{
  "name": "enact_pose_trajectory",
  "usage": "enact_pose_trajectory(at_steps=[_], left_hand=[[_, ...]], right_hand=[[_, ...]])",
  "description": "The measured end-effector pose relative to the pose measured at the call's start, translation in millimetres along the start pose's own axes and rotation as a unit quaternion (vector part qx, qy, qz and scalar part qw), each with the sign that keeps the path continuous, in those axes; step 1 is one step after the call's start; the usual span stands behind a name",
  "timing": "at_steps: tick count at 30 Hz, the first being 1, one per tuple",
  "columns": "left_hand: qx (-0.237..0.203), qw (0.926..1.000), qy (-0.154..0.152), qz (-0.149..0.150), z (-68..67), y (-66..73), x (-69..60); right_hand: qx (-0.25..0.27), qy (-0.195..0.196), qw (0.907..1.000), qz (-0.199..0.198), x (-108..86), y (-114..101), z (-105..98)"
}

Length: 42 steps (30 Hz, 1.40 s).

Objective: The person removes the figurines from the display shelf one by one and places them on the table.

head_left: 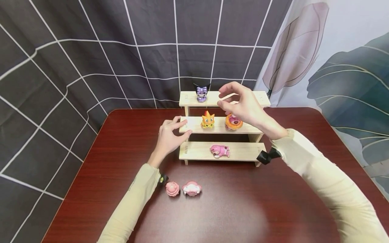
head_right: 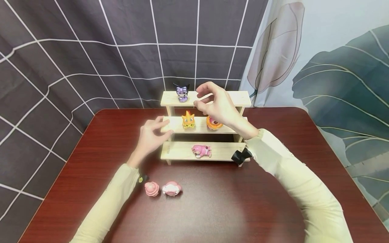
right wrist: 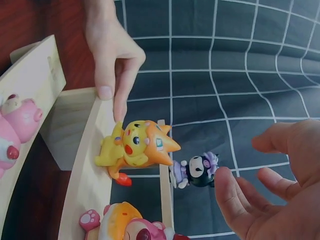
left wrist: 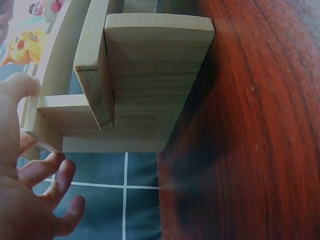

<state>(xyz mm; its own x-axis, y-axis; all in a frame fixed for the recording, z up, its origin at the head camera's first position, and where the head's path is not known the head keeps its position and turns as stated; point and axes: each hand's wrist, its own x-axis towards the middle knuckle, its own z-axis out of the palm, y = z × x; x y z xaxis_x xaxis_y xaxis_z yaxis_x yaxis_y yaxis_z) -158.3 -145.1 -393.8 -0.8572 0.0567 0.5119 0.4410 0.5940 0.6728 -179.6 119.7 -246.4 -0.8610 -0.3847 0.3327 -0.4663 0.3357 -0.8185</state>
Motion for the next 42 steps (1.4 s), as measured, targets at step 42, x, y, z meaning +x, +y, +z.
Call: enact_pose_trajectory(at_steps=[42], left_hand=[[-0.003,1.0,-0.006,-0.006,0.6,-0.2,0.3]], right_hand=[[-0.01,-0.036,0.9897,0.138,58.0,11,10]])
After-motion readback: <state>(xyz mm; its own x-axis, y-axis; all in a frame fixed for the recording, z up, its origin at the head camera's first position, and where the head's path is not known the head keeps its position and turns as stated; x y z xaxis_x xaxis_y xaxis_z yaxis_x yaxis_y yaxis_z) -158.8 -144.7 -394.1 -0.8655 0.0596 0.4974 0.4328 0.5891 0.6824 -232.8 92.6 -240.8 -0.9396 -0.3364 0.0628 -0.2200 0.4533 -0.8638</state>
